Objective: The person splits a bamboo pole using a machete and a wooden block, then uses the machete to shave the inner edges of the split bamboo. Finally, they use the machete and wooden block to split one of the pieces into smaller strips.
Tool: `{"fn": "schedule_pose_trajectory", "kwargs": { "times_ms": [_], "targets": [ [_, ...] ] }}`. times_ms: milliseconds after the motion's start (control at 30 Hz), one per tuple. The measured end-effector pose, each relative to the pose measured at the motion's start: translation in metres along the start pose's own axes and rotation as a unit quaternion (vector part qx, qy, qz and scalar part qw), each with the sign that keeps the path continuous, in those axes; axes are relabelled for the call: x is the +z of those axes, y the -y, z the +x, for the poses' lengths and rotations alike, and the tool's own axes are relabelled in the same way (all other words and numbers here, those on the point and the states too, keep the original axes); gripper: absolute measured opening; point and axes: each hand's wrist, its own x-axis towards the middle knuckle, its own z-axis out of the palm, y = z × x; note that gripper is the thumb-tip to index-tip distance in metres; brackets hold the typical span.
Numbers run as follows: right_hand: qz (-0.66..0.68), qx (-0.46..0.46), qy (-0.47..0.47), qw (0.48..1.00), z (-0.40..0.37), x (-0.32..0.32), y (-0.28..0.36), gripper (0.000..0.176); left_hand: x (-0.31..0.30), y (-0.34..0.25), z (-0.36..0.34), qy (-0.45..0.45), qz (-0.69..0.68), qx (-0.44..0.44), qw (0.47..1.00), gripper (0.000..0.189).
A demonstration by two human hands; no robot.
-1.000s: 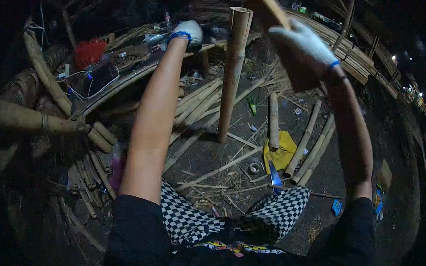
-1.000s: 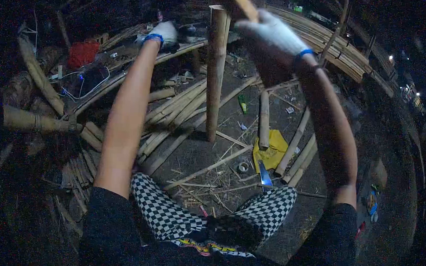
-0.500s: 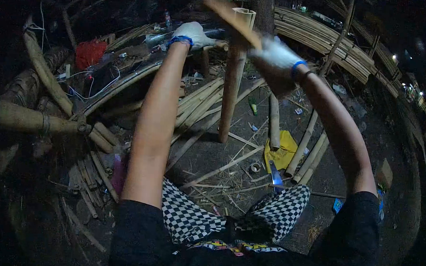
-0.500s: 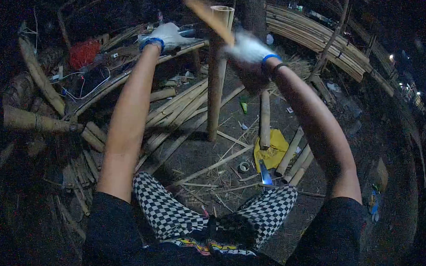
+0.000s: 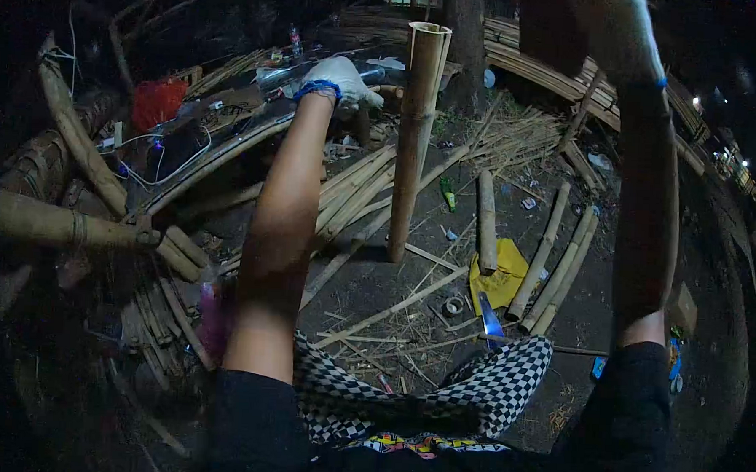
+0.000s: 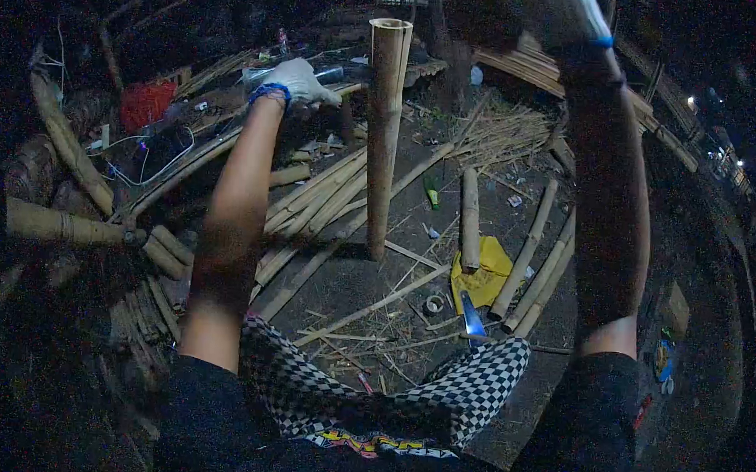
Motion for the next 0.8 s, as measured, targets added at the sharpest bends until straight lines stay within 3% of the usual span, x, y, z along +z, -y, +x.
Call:
{"fn": "schedule_pose_trajectory", "kwargs": {
  "times_ms": [67, 133, 167, 200, 233, 267, 300, 333, 367, 433, 500, 533, 567, 633, 667, 700, 733, 767, 800],
  "targets": [
    [-0.245, -0.106, -0.067, 0.961, 0.017, 0.004, -0.019, 0.047, -0.002, 0.0, -0.004, -0.004, 0.002, -0.028, 1.0, 0.054],
    [-0.44, -0.123, -0.031, 0.889, 0.013, 0.04, -0.041, 0.048, -0.002, 0.001, -0.009, -0.019, 0.022, -0.029, 0.999, 0.055],
    [-0.437, -0.106, 0.032, 0.893, 0.0, 0.068, -0.05, 0.048, -0.001, 0.002, -0.012, -0.035, 0.04, -0.025, 0.998, 0.055],
    [-0.345, -0.048, 0.135, 0.927, -0.019, 0.095, -0.047, 0.048, 0.001, 0.002, -0.018, -0.049, 0.034, -0.016, 0.998, 0.056],
    [-0.13, 0.051, 0.047, 0.989, -0.052, 0.119, -0.05, 0.052, 0.008, 0.007, -0.021, -0.058, 0.04, 0.037, 0.997, 0.06],
    [-0.067, 0.15, 0.34, 0.926, -0.069, 0.133, -0.079, 0.058, 0.007, 0.01, -0.026, -0.015, 0.012, 0.023, 1.0, 0.064],
    [-0.013, 0.215, 0.353, 0.91, -0.095, 0.147, -0.084, 0.06, 0.006, 0.012, -0.031, 0.029, -0.014, 0.01, 0.999, 0.069],
    [-0.074, 0.227, 0.333, 0.912, -0.106, 0.145, -0.07, 0.063, 0.003, 0.011, -0.037, 0.063, -0.057, -0.021, 0.996, 0.078],
    [-0.067, 0.24, 0.344, 0.905, -0.105, 0.14, -0.061, 0.053, -0.002, 0.007, -0.039, 0.055, -0.056, -0.019, 0.997, 0.078],
    [-0.011, 0.255, 0.361, 0.897, -0.1, 0.133, -0.054, 0.054, 0.002, 0.003, -0.049, -0.019, 0.098, 0.028, 0.995, 0.079],
    [-0.005, 0.246, 0.383, 0.89, -0.087, 0.117, -0.044, 0.052, 0.012, 0.01, -0.037, -0.01, 0.076, 0.015, 0.997, 0.082],
    [-0.008, 0.256, 0.378, 0.89, -0.078, 0.104, -0.027, 0.049, 0.017, 0.016, -0.023, -0.009, 0.053, 0.002, 0.999, 0.084],
    [0.036, 0.213, 0.299, 0.93, -0.081, 0.102, -0.033, 0.054, 0.026, 0.017, -0.011, -0.064, 0.118, -0.007, 0.991, 0.085],
    [0.005, 0.125, 0.217, 0.968, -0.058, 0.077, -0.028, 0.045, 0.068, 0.052, 0.016, -0.283, 0.121, 0.129, 0.943, 0.078],
    [-0.007, 0.088, 0.167, 0.982, -0.043, 0.057, -0.01, 0.045, 0.033, 0.019, -0.024, -0.176, 0.036, 0.03, 0.983, 0.074],
    [-0.019, 0.052, 0.119, 0.991, -0.029, 0.037, 0.014, 0.045, 0.017, 0.019, -0.023, -0.082, 0.036, 0.019, 0.996, 0.078],
    [0.164, 0.024, 0.06, 0.984, -0.016, 0.022, 0.037, 0.033, 0.01, 0.014, -0.027, -0.067, 0.035, 0.007, 0.997, 0.079],
    [0.341, -0.006, -0.004, 0.94, -0.009, 0.015, 0.05, 0.026, 0.008, 0.012, -0.028, -0.053, 0.035, -0.005, 0.998, 0.08],
    [0.258, -0.054, -0.042, 0.964, 0.002, 0.008, 0.038, 0.029, 0.01, 0.015, -0.021, -0.054, 0.035, -0.005, 0.998, 0.08]
  ]
}}
